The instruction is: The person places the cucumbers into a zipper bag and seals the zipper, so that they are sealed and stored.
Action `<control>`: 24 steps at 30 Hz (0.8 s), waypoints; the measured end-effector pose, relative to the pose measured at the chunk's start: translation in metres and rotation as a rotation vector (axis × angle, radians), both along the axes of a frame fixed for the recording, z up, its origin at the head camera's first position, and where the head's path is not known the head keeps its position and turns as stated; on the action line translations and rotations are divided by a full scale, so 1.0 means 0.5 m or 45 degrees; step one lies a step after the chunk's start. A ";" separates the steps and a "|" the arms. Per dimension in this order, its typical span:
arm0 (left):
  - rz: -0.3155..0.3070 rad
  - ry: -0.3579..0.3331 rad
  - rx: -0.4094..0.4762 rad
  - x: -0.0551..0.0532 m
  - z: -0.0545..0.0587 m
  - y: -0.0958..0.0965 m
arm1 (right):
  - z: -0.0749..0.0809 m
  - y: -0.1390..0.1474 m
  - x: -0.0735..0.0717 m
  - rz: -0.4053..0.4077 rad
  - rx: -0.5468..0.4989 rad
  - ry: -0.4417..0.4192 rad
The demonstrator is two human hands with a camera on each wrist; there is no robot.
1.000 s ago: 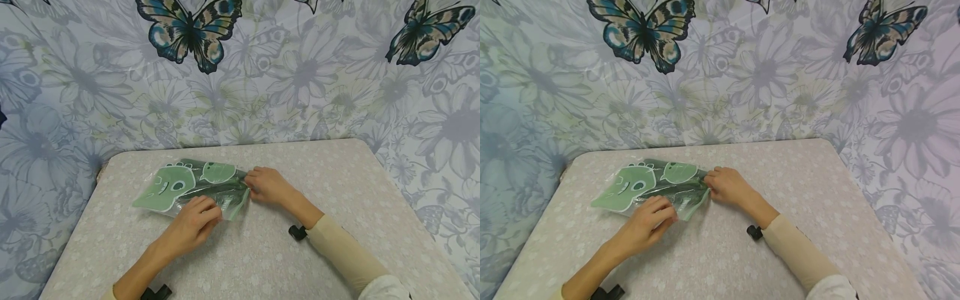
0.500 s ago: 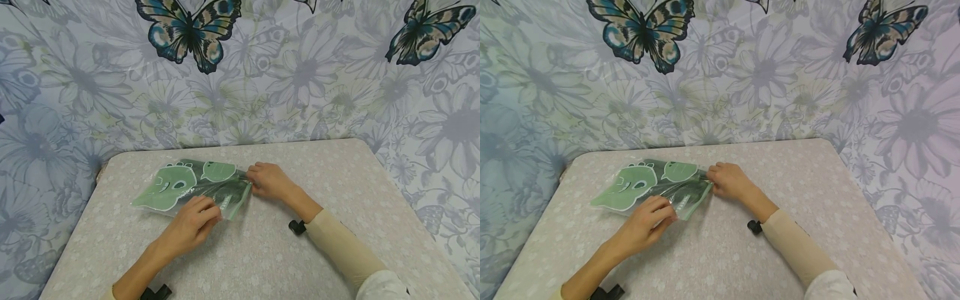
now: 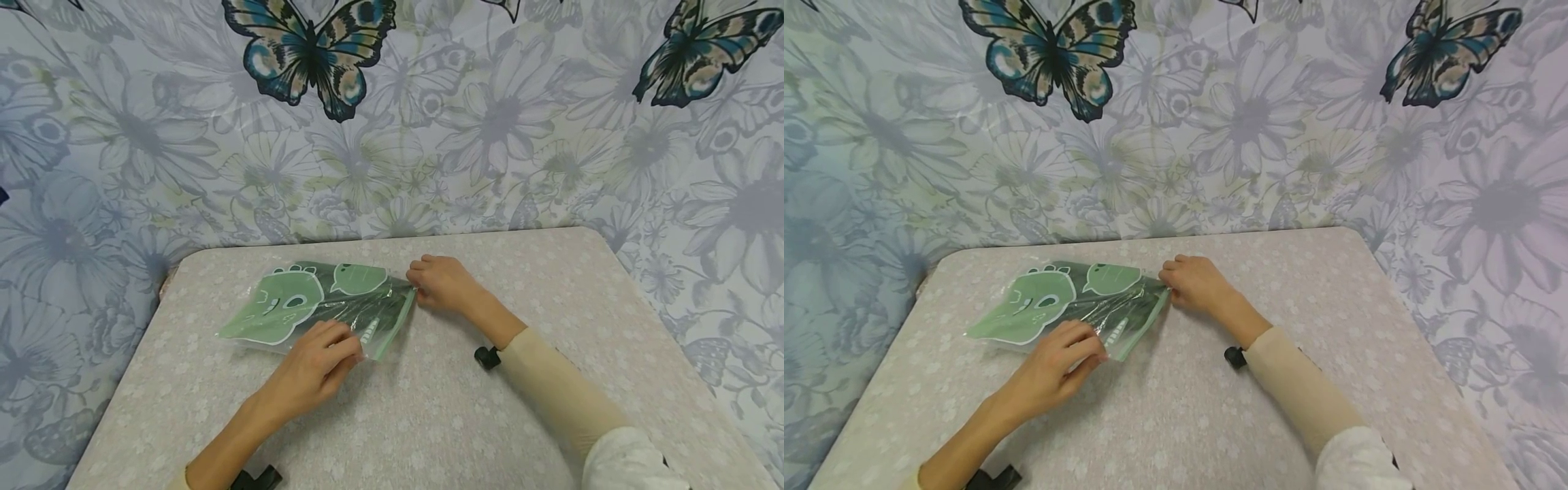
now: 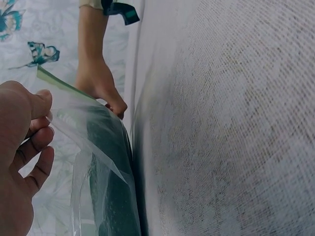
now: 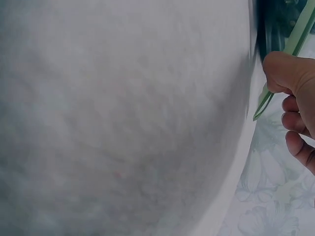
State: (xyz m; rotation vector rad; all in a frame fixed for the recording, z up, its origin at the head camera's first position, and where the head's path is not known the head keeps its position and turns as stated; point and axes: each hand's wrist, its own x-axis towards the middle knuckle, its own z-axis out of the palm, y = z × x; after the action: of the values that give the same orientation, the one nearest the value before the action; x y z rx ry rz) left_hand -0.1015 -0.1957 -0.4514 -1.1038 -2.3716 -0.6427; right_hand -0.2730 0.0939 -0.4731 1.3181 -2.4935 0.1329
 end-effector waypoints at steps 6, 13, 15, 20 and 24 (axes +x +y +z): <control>0.010 -0.037 -0.010 -0.003 0.001 -0.001 | 0.002 0.002 -0.025 -0.044 0.086 -0.005; 0.013 -0.073 -0.003 -0.003 -0.004 -0.007 | 0.007 0.002 -0.056 -0.046 0.170 0.004; 0.017 -0.078 -0.007 -0.003 -0.005 -0.008 | 0.012 0.001 -0.067 -0.049 0.180 0.014; 0.014 -0.047 -0.010 -0.007 -0.007 -0.005 | 0.020 0.001 -0.089 -0.066 0.200 -0.012; 0.000 -0.031 -0.009 -0.012 -0.008 0.006 | 0.017 0.002 -0.101 -0.047 0.188 -0.003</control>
State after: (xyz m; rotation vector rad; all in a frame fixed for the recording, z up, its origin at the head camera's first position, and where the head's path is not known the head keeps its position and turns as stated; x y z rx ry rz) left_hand -0.1077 -0.1926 -0.4556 -1.1051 -2.3963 -0.6523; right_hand -0.3233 0.0947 -0.4647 1.3271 -2.5707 -0.0589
